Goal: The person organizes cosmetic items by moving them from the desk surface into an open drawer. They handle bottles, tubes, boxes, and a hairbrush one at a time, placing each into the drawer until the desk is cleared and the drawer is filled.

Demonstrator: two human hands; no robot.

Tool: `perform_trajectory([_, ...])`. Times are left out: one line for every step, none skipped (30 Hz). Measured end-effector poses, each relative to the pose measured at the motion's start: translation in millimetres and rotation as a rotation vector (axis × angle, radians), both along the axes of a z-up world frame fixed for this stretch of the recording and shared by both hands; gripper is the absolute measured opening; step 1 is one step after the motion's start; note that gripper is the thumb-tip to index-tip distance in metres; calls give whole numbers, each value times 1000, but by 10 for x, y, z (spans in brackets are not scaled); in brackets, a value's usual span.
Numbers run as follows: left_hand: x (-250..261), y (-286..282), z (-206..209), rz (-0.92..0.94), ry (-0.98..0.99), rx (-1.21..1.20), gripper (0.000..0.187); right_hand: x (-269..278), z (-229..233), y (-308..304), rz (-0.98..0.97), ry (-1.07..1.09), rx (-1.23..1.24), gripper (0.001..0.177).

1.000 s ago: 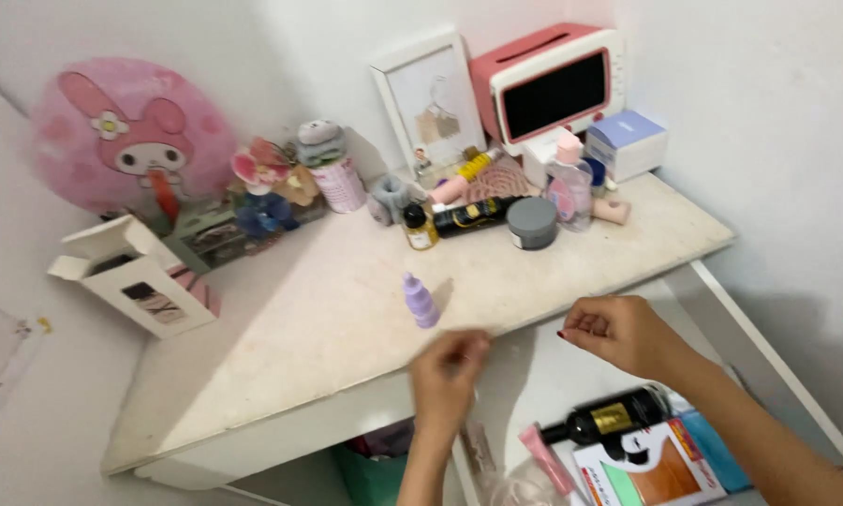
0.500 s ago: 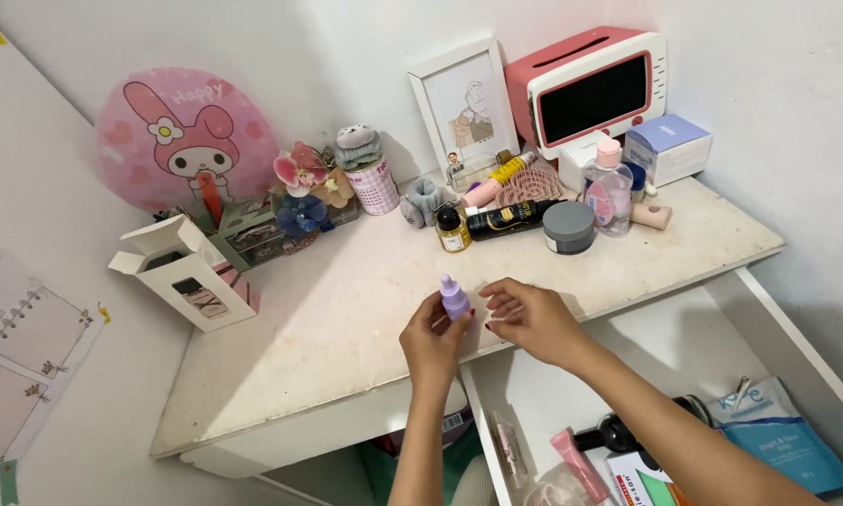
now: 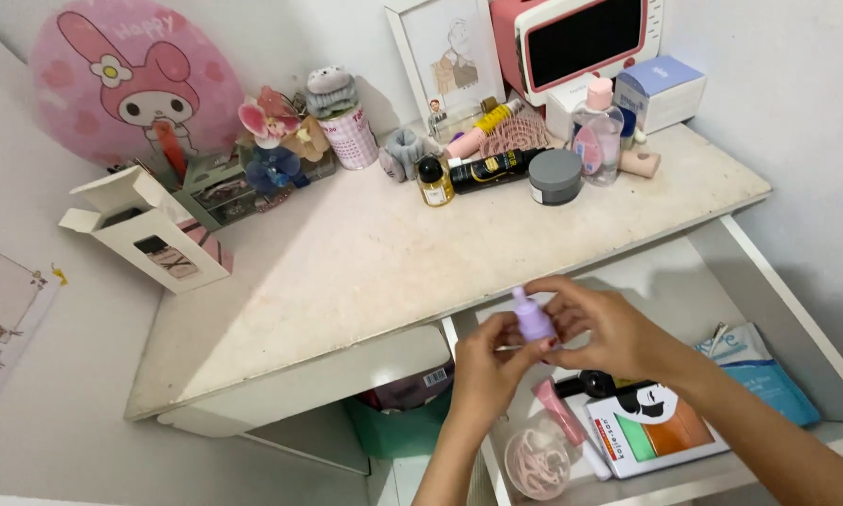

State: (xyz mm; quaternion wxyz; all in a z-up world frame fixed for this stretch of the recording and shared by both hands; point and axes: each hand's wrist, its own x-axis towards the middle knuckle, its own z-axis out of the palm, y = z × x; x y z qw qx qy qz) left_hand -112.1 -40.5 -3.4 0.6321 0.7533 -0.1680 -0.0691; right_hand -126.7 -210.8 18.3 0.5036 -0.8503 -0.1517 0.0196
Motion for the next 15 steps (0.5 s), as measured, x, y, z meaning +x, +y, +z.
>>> perform_trajectory([9, 12, -95, -1, 4, 0, 29, -16, -62, -60, -1, 4, 0, 69])
perform_trajectory([15, 21, -186, -63, 74, -89, 29, -35, -120, -124, -4, 84, 45, 76])
perform_trajectory([20, 30, -275, -124, 145, -179, 32, -56, -176, -187, -8, 164, 90, 82])
perform_trajectory([52, 37, -352, -125, 148, -179, 32, -62, -222, -218, -10, 167, 90, 82])
perform_trajectory([85, 44, -429, -117, 225, -109, 23, -68, -268, -249, -60, 303, 138, 82])
perform_trajectory([115, 52, -507, -109, 302, -38, 17, -74, -318, -279, -110, 438, 188, 84])
perform_trajectory([75, 24, -440, -109, 306, -37, 17, -99, -325, -279, -111, 442, 189, 84])
perform_trajectory([50, -9, -367, -157, 280, 306, 22, -110, -325, -283, -142, 508, 219, 84])
perform_trajectory([27, -43, -293, -204, 248, 647, 35, -121, -324, -287, -173, 573, 248, 85])
perform_trajectory([49, -101, -364, -206, 249, 647, 35, -148, -285, -262, -175, 574, 249, 85])
perform_trajectory([72, -161, -436, -293, 208, 864, 20, -176, -247, -237, -161, 618, 237, 88])
perform_trajectory([85, -213, -512, -379, 165, 1082, 18, -209, -215, -206, -146, 663, 227, 92])
perform_trajectory([104, -234, -576, -382, 168, 1083, 18, -237, -231, -175, -146, 667, 228, 92])
perform_trajectory([136, -262, -635, -378, 153, 1073, 13, -258, -242, -150, -110, 696, 187, 93])
perform_trajectory([168, -291, -693, -374, 138, 1063, 17, -277, -252, -126, -72, 725, 146, 93])
